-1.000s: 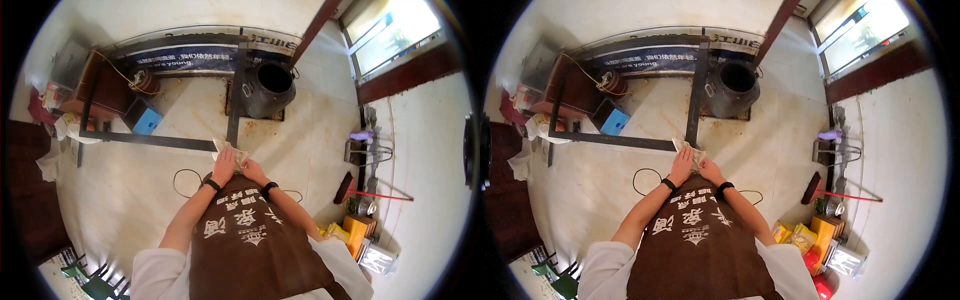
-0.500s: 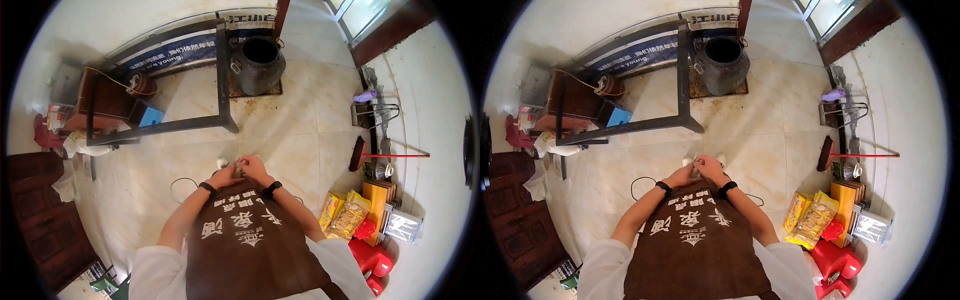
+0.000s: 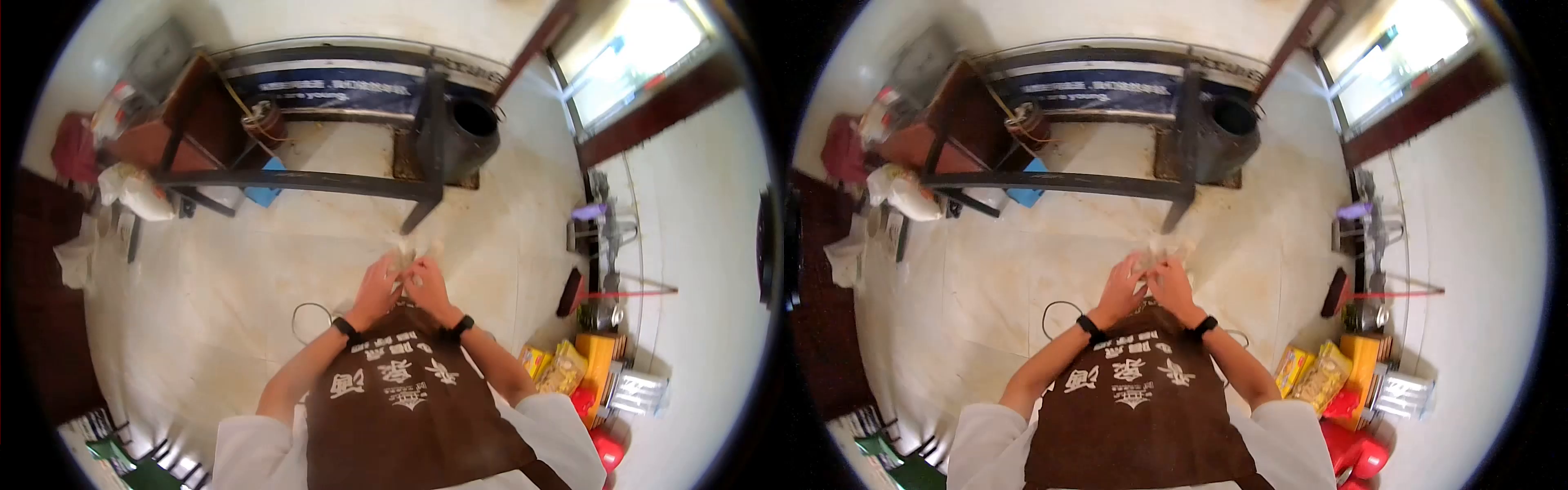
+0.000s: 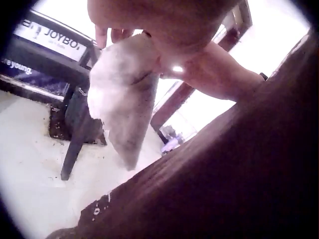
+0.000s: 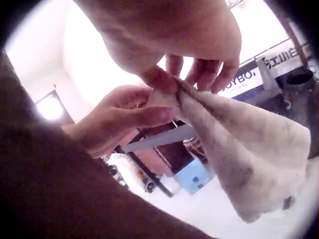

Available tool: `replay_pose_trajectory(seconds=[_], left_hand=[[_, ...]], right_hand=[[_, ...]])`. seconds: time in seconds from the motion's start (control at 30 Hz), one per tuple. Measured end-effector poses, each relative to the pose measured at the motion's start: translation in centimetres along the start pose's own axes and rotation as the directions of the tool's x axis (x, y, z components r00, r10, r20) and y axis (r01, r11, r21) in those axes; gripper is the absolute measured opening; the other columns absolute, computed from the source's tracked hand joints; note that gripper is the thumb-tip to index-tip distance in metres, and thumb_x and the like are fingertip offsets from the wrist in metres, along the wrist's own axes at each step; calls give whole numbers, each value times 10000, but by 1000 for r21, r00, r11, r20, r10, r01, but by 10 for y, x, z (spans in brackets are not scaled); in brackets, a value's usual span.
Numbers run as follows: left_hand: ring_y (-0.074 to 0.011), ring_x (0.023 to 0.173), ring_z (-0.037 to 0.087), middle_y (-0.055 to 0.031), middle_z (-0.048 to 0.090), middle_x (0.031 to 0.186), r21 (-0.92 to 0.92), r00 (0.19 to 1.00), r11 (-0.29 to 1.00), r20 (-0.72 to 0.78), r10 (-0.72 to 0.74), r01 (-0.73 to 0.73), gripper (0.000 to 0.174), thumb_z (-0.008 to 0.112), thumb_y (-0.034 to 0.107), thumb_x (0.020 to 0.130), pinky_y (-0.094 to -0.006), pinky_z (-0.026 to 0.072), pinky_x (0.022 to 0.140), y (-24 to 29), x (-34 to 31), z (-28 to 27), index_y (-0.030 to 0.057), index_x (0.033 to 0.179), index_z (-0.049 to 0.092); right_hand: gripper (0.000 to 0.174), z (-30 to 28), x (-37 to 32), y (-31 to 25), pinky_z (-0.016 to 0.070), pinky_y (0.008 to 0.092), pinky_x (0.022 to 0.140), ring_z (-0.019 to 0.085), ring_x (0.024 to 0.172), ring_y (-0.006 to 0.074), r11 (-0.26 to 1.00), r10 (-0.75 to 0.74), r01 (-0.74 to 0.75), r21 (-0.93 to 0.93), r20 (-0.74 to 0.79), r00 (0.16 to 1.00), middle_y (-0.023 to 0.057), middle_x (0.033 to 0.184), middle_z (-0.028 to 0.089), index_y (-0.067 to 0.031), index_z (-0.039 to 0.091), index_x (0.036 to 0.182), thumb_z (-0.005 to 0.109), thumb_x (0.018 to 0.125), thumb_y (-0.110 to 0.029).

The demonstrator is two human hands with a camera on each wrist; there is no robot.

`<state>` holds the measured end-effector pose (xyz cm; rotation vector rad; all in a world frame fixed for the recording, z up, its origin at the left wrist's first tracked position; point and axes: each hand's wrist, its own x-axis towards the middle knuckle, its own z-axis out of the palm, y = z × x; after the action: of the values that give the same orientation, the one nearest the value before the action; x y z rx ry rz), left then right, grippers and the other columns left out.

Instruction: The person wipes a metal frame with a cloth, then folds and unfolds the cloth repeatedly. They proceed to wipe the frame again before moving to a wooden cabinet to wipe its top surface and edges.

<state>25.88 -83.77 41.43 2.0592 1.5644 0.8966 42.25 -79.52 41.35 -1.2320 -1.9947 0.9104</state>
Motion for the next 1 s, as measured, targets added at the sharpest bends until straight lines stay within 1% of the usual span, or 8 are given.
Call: replay_pose_trajectory(seconds=[0.1, 0.17, 0.27, 0.43, 0.57, 0.63, 0.87, 1.0], left_hand=[[-330, 1234, 487, -157, 545, 1270, 112, 999, 994, -52, -7, 13, 296, 677, 109, 792, -473, 370, 1052, -36, -64, -26, 48, 1071, 601], [-348, 1148, 532, -125, 609, 1122, 70, 994, 993, -54, -90, 93, 263, 662, 119, 812, -475, 408, 990, -49, -100, -48, 53, 1058, 596], [-333, 990, 612, -122, 644, 976, -66, 961, 959, -13, -276, 275, 170, 668, 117, 830, -459, 466, 877, -67, -129, -94, 47, 977, 620], [-317, 767, 638, -162, 635, 845, -283, 925, 924, -206, -319, 255, 142, 665, 45, 838, -388, 511, 673, -83, -160, -163, 29, 971, 620], [-250, 733, 641, -138, 633, 816, -400, 854, 822, -154, -497, 406, 143, 646, -13, 836, -352, 509, 649, -100, -184, -207, 16, 972, 616], [-350, 729, 619, -158, 636, 865, -397, 768, 768, -203, -608, 503, 195, 636, -36, 799, -367, 509, 640, -111, -196, -237, 35, 978, 609], [-143, 732, 586, -71, 639, 838, -403, 551, 637, -321, -770, 657, 179, 609, -58, 831, -273, 481, 669, -164, -201, -333, 12, 994, 634], [-136, 776, 596, -66, 657, 853, -338, 523, 578, -247, -816, 743, 161, 623, -3, 866, -270, 486, 716, -210, -173, -370, -5, 1023, 659]], right_hand=[[29, 39, -4, -33, 480, 374, 751, 589, 867, 289, 969, -234, 239, -71, 63, 970, 116, 913, 609, -38, 642, 812, 637, 785, -47], [92, 67, -9, -56, 484, 375, 733, 605, 819, 291, 995, -98, 94, 30, 323, 941, 124, 880, 625, -43, 642, 866, 644, 775, -56], [148, 109, -6, -91, 486, 386, 709, 610, 769, 304, 990, -58, 5, 143, 367, 928, 130, 823, 627, -44, 636, 919, 640, 772, -59], [171, 166, 13, -136, 483, 406, 697, 602, 771, 329, 954, -293, 227, 194, 472, 831, 139, 824, 629, -37, 625, 940, 641, 780, -96], [193, 213, 41, -153, 482, 409, 693, 598, 782, 338, 916, -400, 277, 292, 589, 702, 143, 821, 619, -35, 626, 919, 669, 775, -156], [195, 243, 60, -162, 477, 411, 684, 596, 783, 339, 901, -425, 246, 358, 611, 668, 140, 812, 613, -36, 626, 889, 683, 776, -185], [267, 338, 141, -163, 458, 436, 656, 601, 748, 347, 922, -387, 164, 350, 818, 425, 135, 759, 617, -55, 586, 819, 703, 776, -291], [246, 371, 183, -142, 462, 433, 657, 609, 763, 343, 929, -365, 127, 348, 801, 474, 129, 797, 614, -65, 578, 832, 674, 794, -288]])
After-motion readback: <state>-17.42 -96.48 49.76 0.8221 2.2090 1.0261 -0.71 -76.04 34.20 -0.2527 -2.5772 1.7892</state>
